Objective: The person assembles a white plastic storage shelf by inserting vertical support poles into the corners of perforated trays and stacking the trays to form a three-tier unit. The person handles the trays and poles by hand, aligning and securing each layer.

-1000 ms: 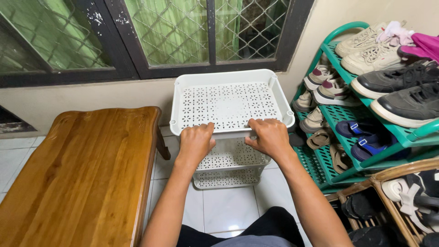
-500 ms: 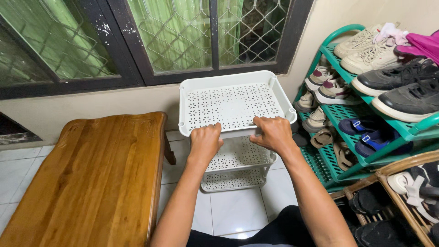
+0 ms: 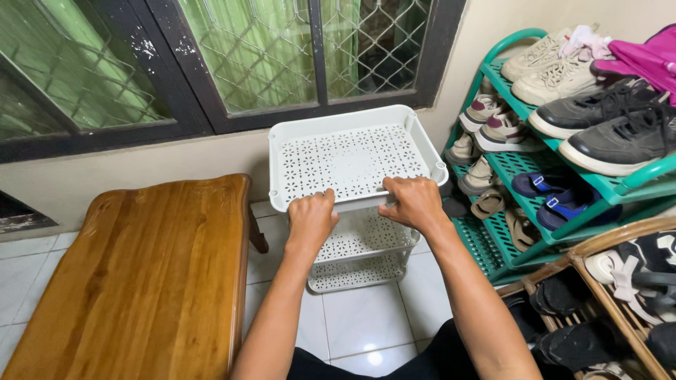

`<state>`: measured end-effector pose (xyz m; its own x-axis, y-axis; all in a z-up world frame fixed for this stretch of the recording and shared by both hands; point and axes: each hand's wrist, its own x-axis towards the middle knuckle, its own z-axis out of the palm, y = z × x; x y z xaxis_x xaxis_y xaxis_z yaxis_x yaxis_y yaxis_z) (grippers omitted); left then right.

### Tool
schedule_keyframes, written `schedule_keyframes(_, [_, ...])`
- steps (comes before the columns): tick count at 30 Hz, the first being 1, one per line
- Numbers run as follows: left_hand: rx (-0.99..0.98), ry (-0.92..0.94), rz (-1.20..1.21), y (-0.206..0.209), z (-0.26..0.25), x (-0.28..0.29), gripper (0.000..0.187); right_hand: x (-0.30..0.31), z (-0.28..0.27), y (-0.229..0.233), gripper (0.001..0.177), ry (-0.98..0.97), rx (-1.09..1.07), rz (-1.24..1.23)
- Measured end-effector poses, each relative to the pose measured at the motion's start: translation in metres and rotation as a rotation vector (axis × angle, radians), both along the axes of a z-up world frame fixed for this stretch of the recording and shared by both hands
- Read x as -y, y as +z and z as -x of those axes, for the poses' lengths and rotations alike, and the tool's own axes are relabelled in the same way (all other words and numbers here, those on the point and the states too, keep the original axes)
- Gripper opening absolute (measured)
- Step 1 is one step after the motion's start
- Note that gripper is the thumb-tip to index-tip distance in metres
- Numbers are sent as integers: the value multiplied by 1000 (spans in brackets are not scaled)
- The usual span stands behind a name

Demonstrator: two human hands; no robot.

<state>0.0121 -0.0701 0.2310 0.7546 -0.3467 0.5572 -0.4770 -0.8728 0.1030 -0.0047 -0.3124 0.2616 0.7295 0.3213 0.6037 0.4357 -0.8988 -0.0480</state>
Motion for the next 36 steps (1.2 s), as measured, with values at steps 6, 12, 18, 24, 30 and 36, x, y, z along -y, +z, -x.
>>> schedule_keyframes(6, [19,20,-8,-3,-3,1,25,2,-2,2,40,0,-35,26])
schedule_keyframes(12, [41,25,-8,-4,-6,6,28,8,-5,1,39,4,-51,41])
schedule_keyframes(18, [34,15,-6,2,-3,2,34,6,-6,-3,39,16,-47,18])
schedule_keyframes(24, [33,21,-19,7,-6,1,32,4,-9,-3,40,15,-41,27])
schedule_keyframes(30, [41,42,-28,9,-8,3,28,7,-9,-1,42,18,-60,37])
schedule_keyframes(36, [19,51,-29,4,-3,2,29,10,-7,-2,40,48,-61,28])
